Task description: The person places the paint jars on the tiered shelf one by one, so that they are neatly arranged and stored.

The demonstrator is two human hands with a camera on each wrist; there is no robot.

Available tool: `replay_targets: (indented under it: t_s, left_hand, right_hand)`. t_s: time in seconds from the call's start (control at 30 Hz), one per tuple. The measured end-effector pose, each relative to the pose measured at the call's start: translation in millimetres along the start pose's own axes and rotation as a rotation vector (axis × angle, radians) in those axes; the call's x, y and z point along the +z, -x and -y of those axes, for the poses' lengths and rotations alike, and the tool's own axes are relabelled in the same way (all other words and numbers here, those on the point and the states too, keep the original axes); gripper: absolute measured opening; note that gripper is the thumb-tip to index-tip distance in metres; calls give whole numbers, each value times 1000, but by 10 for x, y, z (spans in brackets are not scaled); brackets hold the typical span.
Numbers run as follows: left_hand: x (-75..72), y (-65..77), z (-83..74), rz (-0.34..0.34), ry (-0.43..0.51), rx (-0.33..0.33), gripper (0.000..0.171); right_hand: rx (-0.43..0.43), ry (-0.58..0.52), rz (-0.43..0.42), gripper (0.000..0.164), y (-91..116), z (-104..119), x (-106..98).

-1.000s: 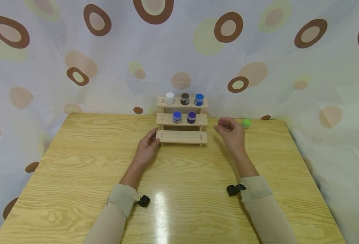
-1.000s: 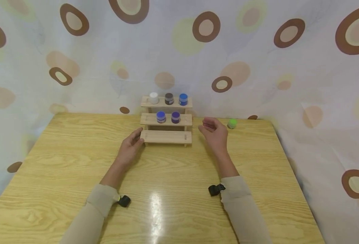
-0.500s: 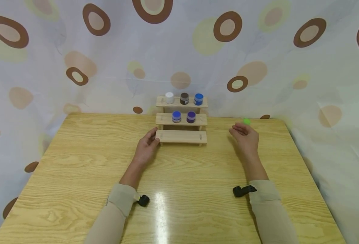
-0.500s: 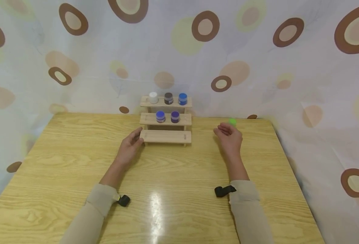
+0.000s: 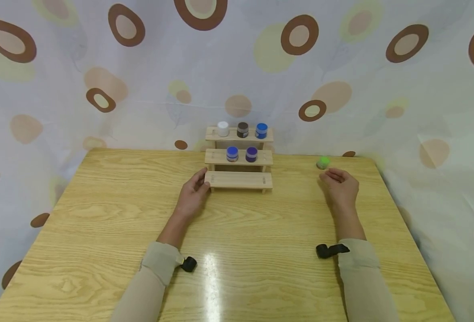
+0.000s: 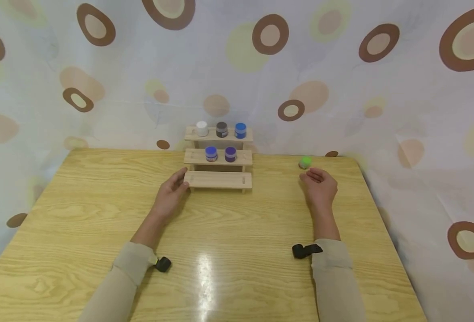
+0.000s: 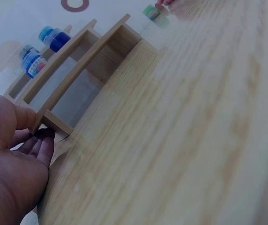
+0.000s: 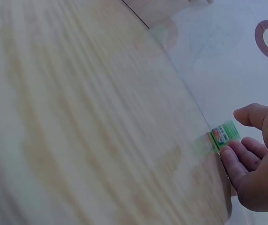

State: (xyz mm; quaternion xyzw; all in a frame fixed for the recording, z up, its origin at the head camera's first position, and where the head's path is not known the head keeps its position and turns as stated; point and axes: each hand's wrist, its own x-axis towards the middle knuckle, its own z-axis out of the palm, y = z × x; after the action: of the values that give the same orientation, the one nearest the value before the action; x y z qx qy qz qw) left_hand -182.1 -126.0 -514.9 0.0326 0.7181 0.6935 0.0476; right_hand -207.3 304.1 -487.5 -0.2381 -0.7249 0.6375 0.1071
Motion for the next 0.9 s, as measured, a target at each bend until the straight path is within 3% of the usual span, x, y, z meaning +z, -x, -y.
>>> replay_targets:
  t_s: [0.13,0.27,0.5,0.73,0.9]
  left_hand:
    - [-1,3,-7,10,-4,-9,56]
    - [-28,4,-19,0,-7,-13,55]
    - [-54,2,-17,-3,2,-15,56]
    - [-10,7,-13,8,12,-25,56]
    - [-21,-2,-11,1,-8,-18,56]
  right_hand:
    - [-6,-20,-49,52,-49,-14,-43]
    - [-16,-68,-28,56,-120,-19,-12]
    - [-43,-5,-13,55,-295,-24,62]
    - [-44,-11,-8,63,-441,-59,91]
    - [-113,64,21,54,-475,-74,147]
